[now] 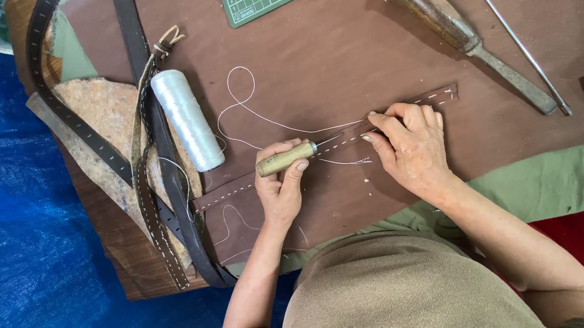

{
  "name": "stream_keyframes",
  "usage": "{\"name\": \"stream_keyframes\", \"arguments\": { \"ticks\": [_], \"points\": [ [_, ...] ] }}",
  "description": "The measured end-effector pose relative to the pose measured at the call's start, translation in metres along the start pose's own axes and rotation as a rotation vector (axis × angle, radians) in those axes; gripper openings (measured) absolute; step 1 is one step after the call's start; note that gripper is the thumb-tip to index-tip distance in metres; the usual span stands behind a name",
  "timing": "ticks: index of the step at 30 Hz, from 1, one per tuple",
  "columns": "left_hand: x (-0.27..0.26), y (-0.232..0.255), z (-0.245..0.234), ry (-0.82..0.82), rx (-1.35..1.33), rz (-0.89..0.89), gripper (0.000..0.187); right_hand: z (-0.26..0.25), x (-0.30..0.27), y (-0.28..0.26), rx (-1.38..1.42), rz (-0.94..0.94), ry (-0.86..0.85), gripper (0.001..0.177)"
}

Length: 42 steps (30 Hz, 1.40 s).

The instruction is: Punching a series of holes into a leather strap using an awl and a wooden mallet on a workbench.

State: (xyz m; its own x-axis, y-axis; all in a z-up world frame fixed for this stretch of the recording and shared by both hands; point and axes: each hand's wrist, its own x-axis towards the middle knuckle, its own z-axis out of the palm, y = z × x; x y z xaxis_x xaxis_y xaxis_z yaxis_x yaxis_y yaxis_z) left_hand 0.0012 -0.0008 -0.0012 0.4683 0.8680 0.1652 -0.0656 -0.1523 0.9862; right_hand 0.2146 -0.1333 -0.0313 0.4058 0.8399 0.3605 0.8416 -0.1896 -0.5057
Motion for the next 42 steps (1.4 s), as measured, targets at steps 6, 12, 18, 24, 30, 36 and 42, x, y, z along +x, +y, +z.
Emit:
{"name": "stream_keyframes", "arguments": {
  "ticks": [6,12,18,24,30,36,42],
  "points": [
    [0.001,0.002,0.002,0.005,-0.001,0.013,0.027,-0.002,0.002,-0.002,0.010,-0.011,0.007,0.027],
    [0.001,0.002,0.002,0.011,-0.030,0.000,0.027,0.000,0.001,0.001,0.002,-0.016,0.002,0.028],
    [0.001,0.002,0.002,0.000,-0.015,-0.006,0.027,0.000,0.000,0.001,0.009,-0.012,0.007,0.028],
    [-0.001,0.002,0.003,0.000,-0.023,-0.003,0.027,-0.001,0.001,-0.001,0.026,-0.022,0.014,0.028],
    [-0.001,0.000,0.003,0.006,-0.031,-0.009,0.028,-0.003,0.003,-0.001,0.016,-0.026,0.019,0.028],
    [-0.004,-0.003,0.002,0.042,0.000,0.000,0.027,-0.003,0.002,-0.001,0.036,-0.032,0.022,0.028],
    [-0.007,0.004,0.012,0.087,0.129,0.020,0.030,-0.002,0.002,0.000,0.023,-0.039,0.028,0.026]
  ]
}}
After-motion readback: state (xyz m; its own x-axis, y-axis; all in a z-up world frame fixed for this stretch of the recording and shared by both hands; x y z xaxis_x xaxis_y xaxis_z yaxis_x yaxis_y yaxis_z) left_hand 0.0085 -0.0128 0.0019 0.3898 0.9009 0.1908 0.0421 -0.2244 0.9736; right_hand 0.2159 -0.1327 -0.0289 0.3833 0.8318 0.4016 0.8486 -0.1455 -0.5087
